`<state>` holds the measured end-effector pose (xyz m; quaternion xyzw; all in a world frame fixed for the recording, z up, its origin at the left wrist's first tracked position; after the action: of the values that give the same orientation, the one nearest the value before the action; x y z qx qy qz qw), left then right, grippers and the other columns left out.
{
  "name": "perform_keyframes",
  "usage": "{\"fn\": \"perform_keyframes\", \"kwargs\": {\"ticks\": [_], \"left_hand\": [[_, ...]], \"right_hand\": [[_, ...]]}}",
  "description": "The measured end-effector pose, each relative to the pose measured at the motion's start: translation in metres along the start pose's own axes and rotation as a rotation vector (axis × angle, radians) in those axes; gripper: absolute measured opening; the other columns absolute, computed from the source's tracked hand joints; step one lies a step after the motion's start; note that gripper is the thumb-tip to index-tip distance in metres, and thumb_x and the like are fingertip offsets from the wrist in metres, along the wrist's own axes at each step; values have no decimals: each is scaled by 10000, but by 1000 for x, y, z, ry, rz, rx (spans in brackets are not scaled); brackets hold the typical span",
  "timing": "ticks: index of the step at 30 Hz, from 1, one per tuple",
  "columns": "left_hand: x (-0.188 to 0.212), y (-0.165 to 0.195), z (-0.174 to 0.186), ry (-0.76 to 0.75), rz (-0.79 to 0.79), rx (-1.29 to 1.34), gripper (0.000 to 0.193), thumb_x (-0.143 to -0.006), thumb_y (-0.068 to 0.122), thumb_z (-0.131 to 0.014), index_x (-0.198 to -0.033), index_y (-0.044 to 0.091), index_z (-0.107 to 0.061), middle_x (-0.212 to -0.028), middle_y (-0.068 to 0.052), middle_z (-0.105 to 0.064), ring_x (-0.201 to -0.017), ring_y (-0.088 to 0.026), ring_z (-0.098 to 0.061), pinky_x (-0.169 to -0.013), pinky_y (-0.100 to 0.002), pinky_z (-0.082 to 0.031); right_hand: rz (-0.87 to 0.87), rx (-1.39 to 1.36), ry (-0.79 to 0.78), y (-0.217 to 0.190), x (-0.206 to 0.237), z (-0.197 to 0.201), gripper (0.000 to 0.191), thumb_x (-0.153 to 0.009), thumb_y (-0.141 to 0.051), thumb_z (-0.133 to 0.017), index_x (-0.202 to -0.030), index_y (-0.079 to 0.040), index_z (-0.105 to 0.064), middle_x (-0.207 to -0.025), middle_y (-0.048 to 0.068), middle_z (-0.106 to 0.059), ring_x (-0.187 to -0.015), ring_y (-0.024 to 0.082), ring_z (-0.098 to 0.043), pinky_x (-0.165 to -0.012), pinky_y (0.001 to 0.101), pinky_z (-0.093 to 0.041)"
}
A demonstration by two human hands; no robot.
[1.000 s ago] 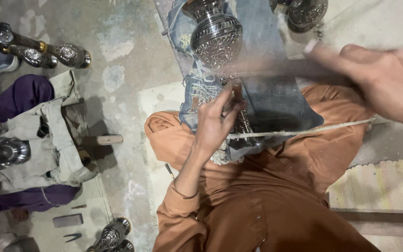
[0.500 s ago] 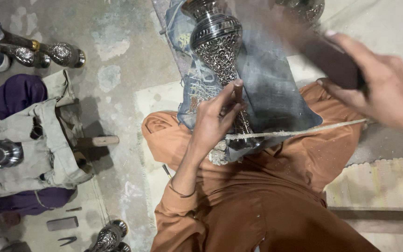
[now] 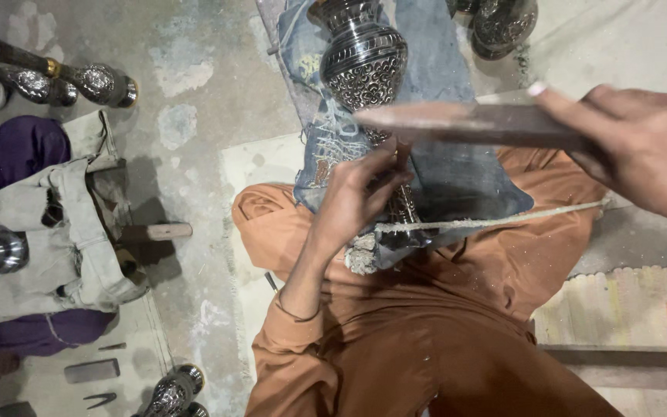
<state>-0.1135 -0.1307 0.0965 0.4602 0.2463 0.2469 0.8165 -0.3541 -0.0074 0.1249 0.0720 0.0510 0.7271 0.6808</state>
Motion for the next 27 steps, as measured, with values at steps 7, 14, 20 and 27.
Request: {"fn": "perform_keyframes", "kwargs": {"ticks": [7, 14, 20, 27], "left_hand": [[-3, -5, -2, 24, -25, -35, 616, -951, 14, -749, -1506, 146, -517, -1082, -136, -779, -874, -217, -806, -763, -332, -603], [-5, -8, -3, 27, -25, 31, 649, -961, 16, -741, -1535, 135, -461, -1085, -145, -773, -948, -233, -804, -763, -329, -617], [-7, -17, -10, 18, 59, -60, 614, -953, 61, -766, -1502, 144, -504, -1062, -149, -769, -866, -251, -797, -733, -345, -618], [4, -18, -16, 179, -74, -29, 584, -968, 72, -755, -1496, 178, -529, -1130, -115, -775, -971, -230, -800, -818, -333, -667]], "right_hand": [[-31, -148, 38, 8, 11, -12, 765, -830, -212, -767, -1542, -161, -492, -935, 58, -709, -731, 217, -730, -620, 343, -588], [-101, -536, 225, 34, 10, -5, 801, -892, -155, -744, -1621, -50, -428, -999, 135, -666, -846, 279, -703, -738, 394, -570], [-21, -272, 182, 11, -18, 40, 763, -840, -142, -827, -1518, -106, -481, -925, 118, -720, -785, 245, -731, -682, 365, -588], [-64, -4, -161, 4, -23, 24, 724, -908, -270, -784, -1563, -263, -474, -1007, 34, -734, -679, 239, -727, -545, 387, -582]]}}
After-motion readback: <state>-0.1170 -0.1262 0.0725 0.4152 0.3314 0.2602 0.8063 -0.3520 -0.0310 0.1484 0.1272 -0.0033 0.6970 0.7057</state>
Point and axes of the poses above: each hand's wrist, its own x-axis away from the middle knuckle, its own z-axis out of the back of the hand, y = z × x, the point moved 7 cm from there along -x, towards the middle knuckle
